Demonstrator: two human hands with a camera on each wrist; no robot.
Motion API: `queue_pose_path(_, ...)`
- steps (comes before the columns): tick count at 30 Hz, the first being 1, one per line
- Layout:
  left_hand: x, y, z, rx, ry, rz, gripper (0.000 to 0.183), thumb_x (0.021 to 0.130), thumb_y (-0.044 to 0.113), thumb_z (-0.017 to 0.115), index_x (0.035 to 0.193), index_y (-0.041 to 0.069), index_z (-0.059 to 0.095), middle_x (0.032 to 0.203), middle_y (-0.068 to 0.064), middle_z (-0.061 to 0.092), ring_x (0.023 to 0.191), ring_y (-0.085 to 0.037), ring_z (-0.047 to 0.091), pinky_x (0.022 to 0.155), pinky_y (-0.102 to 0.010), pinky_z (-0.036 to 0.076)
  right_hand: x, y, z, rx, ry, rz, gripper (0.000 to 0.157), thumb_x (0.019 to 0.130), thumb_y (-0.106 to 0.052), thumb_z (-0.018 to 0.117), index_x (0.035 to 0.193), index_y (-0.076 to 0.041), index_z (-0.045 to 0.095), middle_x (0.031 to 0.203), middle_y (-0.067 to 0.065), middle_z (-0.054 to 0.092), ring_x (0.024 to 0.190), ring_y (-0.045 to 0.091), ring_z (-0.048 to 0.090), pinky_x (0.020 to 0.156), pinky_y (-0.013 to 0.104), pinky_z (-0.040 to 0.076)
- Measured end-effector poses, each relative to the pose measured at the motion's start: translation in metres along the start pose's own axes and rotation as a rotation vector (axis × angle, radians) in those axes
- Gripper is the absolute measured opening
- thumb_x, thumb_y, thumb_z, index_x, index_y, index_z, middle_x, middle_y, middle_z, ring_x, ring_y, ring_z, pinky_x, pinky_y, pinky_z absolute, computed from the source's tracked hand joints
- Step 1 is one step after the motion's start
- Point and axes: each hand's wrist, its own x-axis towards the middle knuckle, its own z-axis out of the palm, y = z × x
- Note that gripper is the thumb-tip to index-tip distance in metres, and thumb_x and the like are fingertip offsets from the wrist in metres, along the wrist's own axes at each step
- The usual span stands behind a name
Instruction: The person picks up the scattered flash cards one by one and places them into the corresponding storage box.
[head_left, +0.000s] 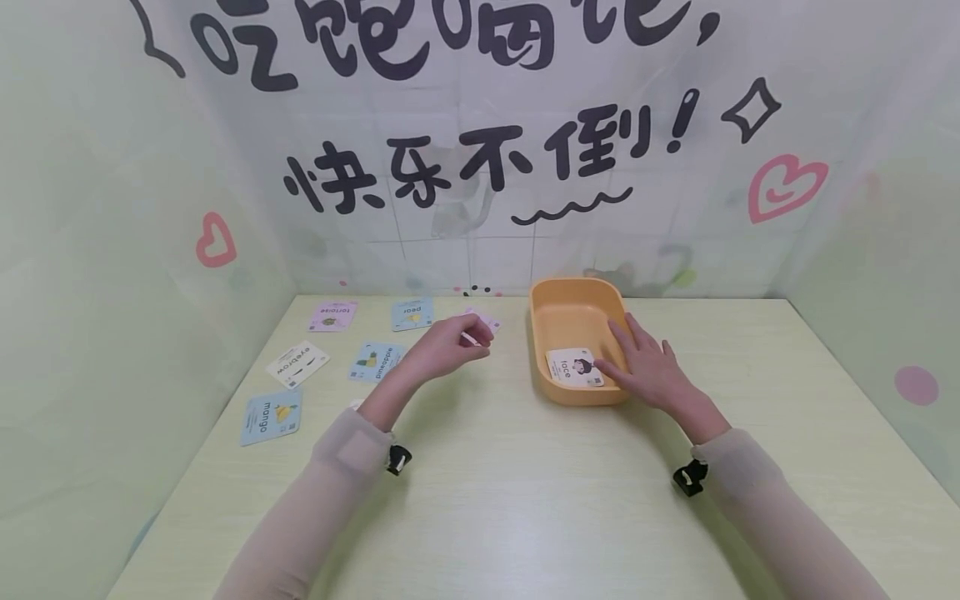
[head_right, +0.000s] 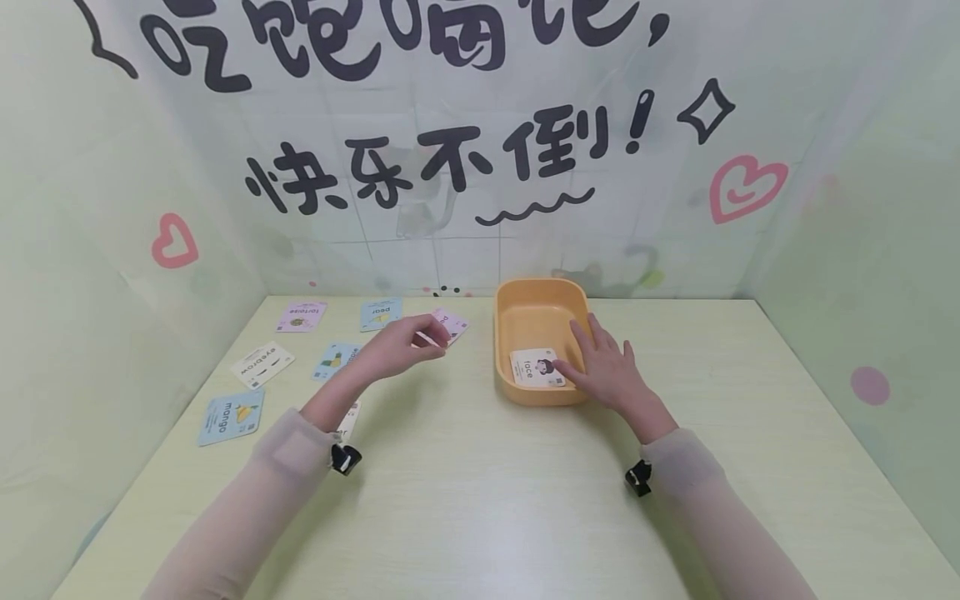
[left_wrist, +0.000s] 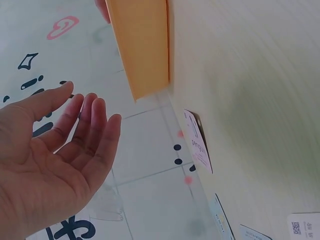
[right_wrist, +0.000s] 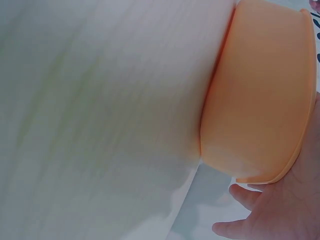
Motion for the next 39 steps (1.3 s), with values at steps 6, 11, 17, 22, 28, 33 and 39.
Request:
queue_pose_path(6, -0.007, -0.009, -0.005, 0.003, -0.008, -0.005, 0.024, 0.094, 0.013, 0.066, 0.117, 0.004, 0.064, 0.113, -0.01, 0.069, 0.103, -0.024, 0.066, 0.09, -0.036, 0.056, 0.001, 0.0, 0.0, -0.005, -0.008, 0.002, 0.085, 0.099, -0.057, 0.045, 0.16, -0.008, 0.011, 0.166, 0.024, 0.001, 0.15, 0.049, 0.013, 0.113, 0.079, 0.009)
queue_pose_path(11, -0.014, -0.016, -0.011, 0.015, -0.008, -0.012, 0.021, 0.094, 0.014, 0.066, 0.115, 0.007, 0.064, 0.114, -0.009, 0.069, 0.102, -0.024, 0.066, 0.089, -0.036, 0.056, 0.001, 0.001, 0.0, -0.006, -0.006, 0.002, 0.086, 0.099, -0.058, 0.045, 0.16, -0.008, 0.011, 0.166, 0.024, 0.001, 0.15, 0.049, 0.013, 0.113, 0.079, 0.009)
queue_pose_path(17, -0.024, -0.024, -0.019, 0.018, 0.006, -0.033, 0.021, 0.094, 0.014, 0.066, 0.114, 0.008, 0.064, 0.114, -0.009, 0.069, 0.103, -0.025, 0.065, 0.089, -0.037, 0.056, 0.0, 0.0, 0.0, -0.002, -0.005, 0.003, 0.086, 0.099, -0.057, 0.045, 0.16, -0.008, 0.012, 0.166, 0.024, 0.001, 0.15, 0.049, 0.013, 0.114, 0.078, 0.009)
queue_pose_path(22, -0.033, -0.035, -0.026, 0.025, 0.01, -0.037, 0.023, 0.094, 0.013, 0.066, 0.116, 0.006, 0.064, 0.114, -0.012, 0.069, 0.104, -0.026, 0.066, 0.092, -0.039, 0.056, -0.001, -0.001, 0.0, 0.0, 0.003, 0.002, 0.084, 0.099, -0.056, 0.047, 0.16, -0.007, 0.014, 0.166, 0.024, 0.003, 0.15, 0.049, 0.014, 0.114, 0.078, 0.01)
queue_pose_path(28, -0.043, -0.051, -0.032, 0.034, 0.008, -0.028, 0.024, 0.093, 0.012, 0.067, 0.115, 0.004, 0.064, 0.114, -0.015, 0.069, 0.103, -0.027, 0.067, 0.091, -0.041, 0.056, -0.002, -0.001, -0.001, -0.001, 0.001, 0.002, 0.085, 0.099, -0.056, 0.046, 0.16, -0.007, 0.013, 0.166, 0.025, 0.003, 0.15, 0.049, 0.015, 0.113, 0.079, 0.011)
queue_pose_path(33, -0.053, -0.062, -0.037, 0.05, 0.003, -0.038, 0.026, 0.093, 0.012, 0.066, 0.118, 0.002, 0.063, 0.115, -0.016, 0.068, 0.103, -0.027, 0.066, 0.091, -0.041, 0.056, -0.002, -0.002, -0.001, 0.002, 0.0, 0.003, 0.085, 0.099, -0.056, 0.046, 0.16, -0.007, 0.013, 0.166, 0.024, 0.002, 0.15, 0.049, 0.015, 0.113, 0.079, 0.01)
queue_pose_path(39, -0.062, -0.072, -0.044, 0.074, -0.017, -0.055, 0.03, 0.095, 0.012, 0.064, 0.121, -0.001, 0.062, 0.118, -0.02, 0.067, 0.104, -0.027, 0.065, 0.091, -0.042, 0.055, -0.002, -0.002, -0.001, 0.0, -0.004, 0.002, 0.084, 0.1, -0.055, 0.046, 0.16, -0.007, 0.013, 0.166, 0.024, 0.002, 0.15, 0.049, 0.014, 0.113, 0.079, 0.01)
